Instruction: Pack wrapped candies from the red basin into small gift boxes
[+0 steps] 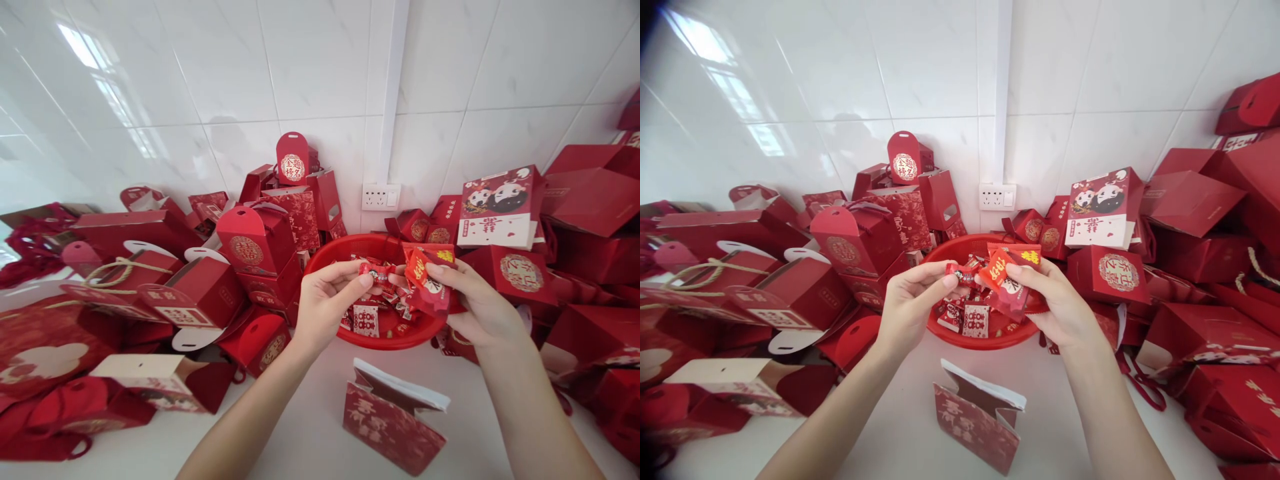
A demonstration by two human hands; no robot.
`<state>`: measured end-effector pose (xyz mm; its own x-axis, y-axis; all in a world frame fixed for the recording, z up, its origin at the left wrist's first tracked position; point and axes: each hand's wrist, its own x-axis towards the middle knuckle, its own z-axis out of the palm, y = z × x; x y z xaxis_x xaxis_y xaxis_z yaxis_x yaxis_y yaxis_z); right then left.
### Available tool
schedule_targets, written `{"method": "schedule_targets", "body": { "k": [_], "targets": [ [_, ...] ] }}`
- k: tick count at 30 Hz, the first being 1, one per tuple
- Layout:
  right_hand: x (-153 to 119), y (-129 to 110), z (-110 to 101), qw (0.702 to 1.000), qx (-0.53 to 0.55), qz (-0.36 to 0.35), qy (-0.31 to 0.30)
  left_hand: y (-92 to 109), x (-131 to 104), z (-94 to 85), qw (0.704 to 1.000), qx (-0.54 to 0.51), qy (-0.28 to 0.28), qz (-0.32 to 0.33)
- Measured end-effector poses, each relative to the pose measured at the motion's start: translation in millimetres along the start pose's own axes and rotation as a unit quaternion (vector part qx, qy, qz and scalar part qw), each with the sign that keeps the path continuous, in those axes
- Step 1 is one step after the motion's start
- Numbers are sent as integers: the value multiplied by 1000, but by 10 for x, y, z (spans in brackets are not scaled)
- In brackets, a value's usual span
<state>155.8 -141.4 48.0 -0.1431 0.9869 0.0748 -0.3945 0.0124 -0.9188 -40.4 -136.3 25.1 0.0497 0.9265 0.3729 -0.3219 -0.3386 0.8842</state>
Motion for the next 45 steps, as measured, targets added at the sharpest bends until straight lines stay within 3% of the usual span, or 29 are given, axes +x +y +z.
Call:
{"method": "schedule_targets", "body": {
  "k": [7, 17, 20, 23, 25, 28, 31, 34, 37, 41, 45],
  "targets": [
    [-36, -12, 24, 1000, 8, 9, 2, -14, -8, -20, 1000, -4, 0, 0],
    [-38, 0, 12, 1000, 12, 2, 6, 3, 12, -3, 995, -50, -8, -89],
    [-44, -23, 4, 1000, 18, -2, 16, 18, 23, -37, 996, -18, -32, -87],
    [-58, -77, -32, 999, 27, -12, 42, 182, 8, -127, 994, 88, -60, -32],
    [-73, -124, -62, 998, 30, -25, 45, 361, -27, -204, 973, 183, -140, 23],
    [-95, -181, -94, 998, 25, -48, 40, 576, -106, -284, 887, 279, -366, 28],
    [-104, -200, -103, 997, 20, -53, 54, 571, -169, -278, 821, 312, -478, 24],
    [-108, -199, -102, 996, 18, -49, 69, 417, -170, -229, 797, 327, -507, 28],
    [-126, -210, -100, 997, 15, -49, 59, 310, -126, -198, 785, 367, -498, 40],
    [-163, -249, -92, 998, 14, -40, 44, 327, -80, -208, 775, 437, -452, 65],
    [-166, -264, -81, 998, 6, -42, 38, 356, -70, -222, 780, 430, -454, 16]
  ]
}}
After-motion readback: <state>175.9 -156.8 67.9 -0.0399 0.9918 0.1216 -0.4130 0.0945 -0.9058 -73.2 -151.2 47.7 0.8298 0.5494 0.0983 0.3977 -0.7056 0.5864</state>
